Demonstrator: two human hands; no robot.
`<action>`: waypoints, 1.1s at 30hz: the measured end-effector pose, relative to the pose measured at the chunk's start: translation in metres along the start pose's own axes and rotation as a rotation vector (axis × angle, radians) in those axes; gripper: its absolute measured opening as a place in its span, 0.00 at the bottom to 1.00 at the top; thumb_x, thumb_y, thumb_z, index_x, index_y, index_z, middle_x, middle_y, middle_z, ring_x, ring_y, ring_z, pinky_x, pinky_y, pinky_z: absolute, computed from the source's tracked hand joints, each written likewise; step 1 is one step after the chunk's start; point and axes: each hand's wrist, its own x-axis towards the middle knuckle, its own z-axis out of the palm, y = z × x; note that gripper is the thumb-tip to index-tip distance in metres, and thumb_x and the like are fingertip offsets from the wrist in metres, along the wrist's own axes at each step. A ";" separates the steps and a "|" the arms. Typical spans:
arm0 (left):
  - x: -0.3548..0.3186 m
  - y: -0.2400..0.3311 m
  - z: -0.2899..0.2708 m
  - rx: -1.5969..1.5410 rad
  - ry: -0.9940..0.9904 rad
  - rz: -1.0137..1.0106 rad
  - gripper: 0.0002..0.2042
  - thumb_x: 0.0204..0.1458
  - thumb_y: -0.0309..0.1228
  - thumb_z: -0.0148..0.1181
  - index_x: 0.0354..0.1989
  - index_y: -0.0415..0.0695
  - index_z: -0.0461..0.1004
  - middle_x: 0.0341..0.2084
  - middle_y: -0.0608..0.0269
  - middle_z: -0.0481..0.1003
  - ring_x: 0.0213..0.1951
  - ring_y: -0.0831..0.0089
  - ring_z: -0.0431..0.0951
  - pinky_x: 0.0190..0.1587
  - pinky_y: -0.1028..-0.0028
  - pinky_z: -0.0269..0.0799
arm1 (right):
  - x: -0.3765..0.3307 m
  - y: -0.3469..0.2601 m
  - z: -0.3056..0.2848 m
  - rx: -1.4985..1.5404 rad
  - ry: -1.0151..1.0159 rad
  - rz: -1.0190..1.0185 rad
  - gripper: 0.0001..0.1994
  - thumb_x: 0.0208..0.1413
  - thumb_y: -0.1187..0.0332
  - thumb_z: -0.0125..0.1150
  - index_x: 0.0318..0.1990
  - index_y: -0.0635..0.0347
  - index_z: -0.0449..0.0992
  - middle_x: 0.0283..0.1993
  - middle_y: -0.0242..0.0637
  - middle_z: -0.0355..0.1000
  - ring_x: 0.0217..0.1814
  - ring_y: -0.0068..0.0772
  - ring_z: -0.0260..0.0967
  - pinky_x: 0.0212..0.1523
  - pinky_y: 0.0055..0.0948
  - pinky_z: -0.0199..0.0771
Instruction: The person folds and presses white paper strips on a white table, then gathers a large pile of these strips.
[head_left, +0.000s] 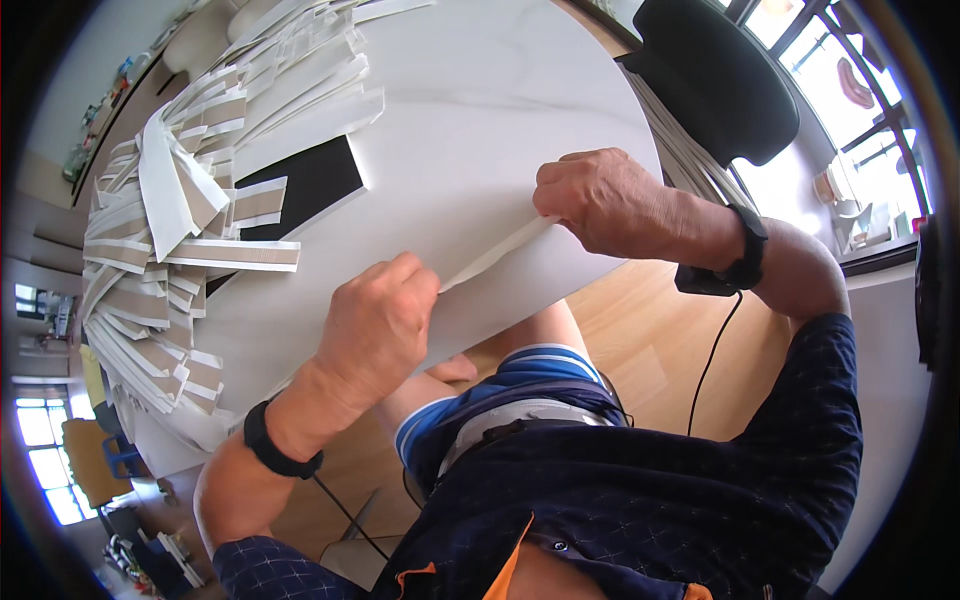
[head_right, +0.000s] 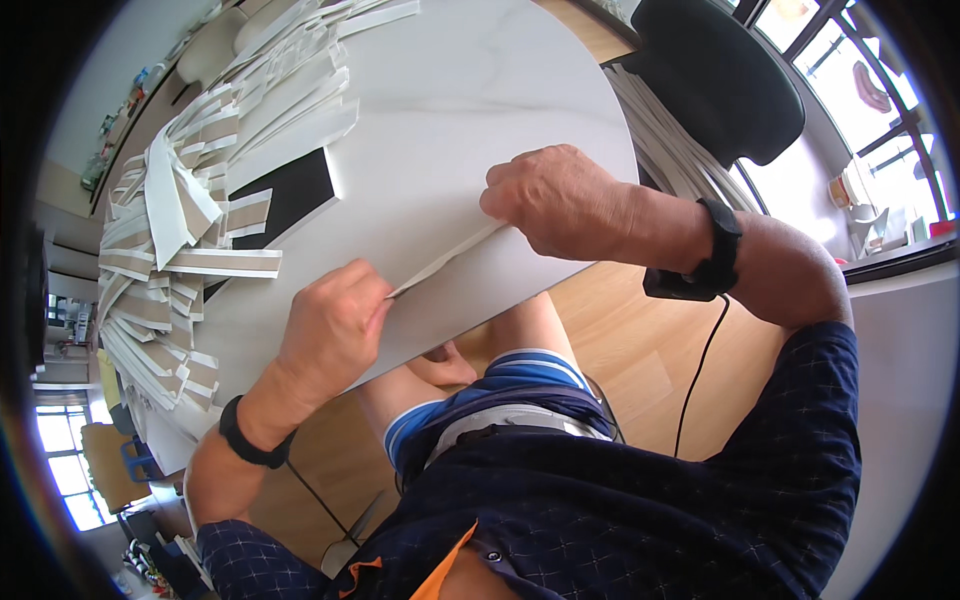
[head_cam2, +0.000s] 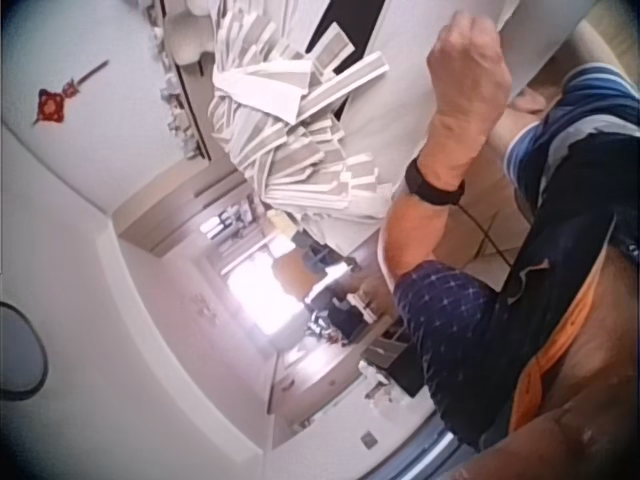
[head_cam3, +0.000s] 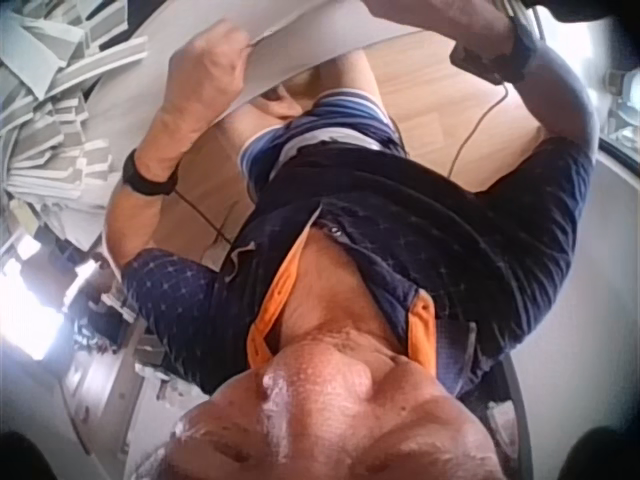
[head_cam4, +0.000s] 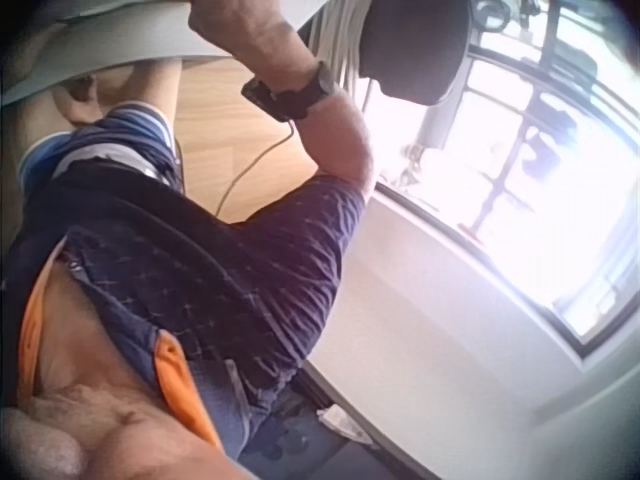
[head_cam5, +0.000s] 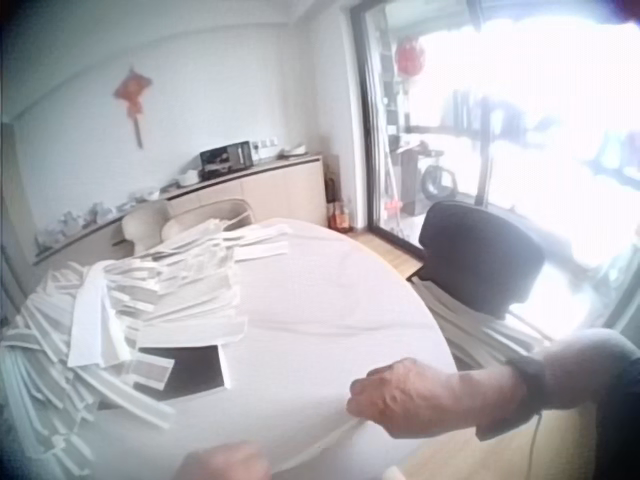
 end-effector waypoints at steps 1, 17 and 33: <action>-0.001 0.002 0.001 0.051 0.007 0.046 0.10 0.43 0.27 0.73 0.29 0.39 0.76 0.30 0.54 0.74 0.33 0.51 0.79 0.35 0.57 0.77 | -0.002 -0.001 0.002 -0.033 0.057 -0.038 0.06 0.50 0.82 0.65 0.29 0.61 0.76 0.34 0.39 0.74 0.40 0.48 0.76 0.39 0.43 0.80; -0.003 0.014 0.008 0.319 -0.016 0.141 0.41 0.08 0.45 0.87 0.39 0.45 0.75 0.30 0.63 0.72 0.32 0.63 0.80 0.33 0.66 0.80 | -0.009 -0.020 0.006 -0.126 0.073 -0.068 0.07 0.42 0.84 0.63 0.25 0.63 0.72 0.33 0.41 0.69 0.36 0.47 0.71 0.39 0.43 0.77; 0.000 0.021 0.017 0.514 -0.083 0.184 0.34 0.21 0.50 0.85 0.36 0.45 0.75 0.30 0.67 0.72 0.35 0.68 0.80 0.32 0.69 0.80 | -0.030 -0.065 0.021 0.039 -0.101 0.001 0.31 0.60 0.70 0.64 0.71 0.69 0.66 0.73 0.58 0.69 0.80 0.55 0.62 0.79 0.61 0.59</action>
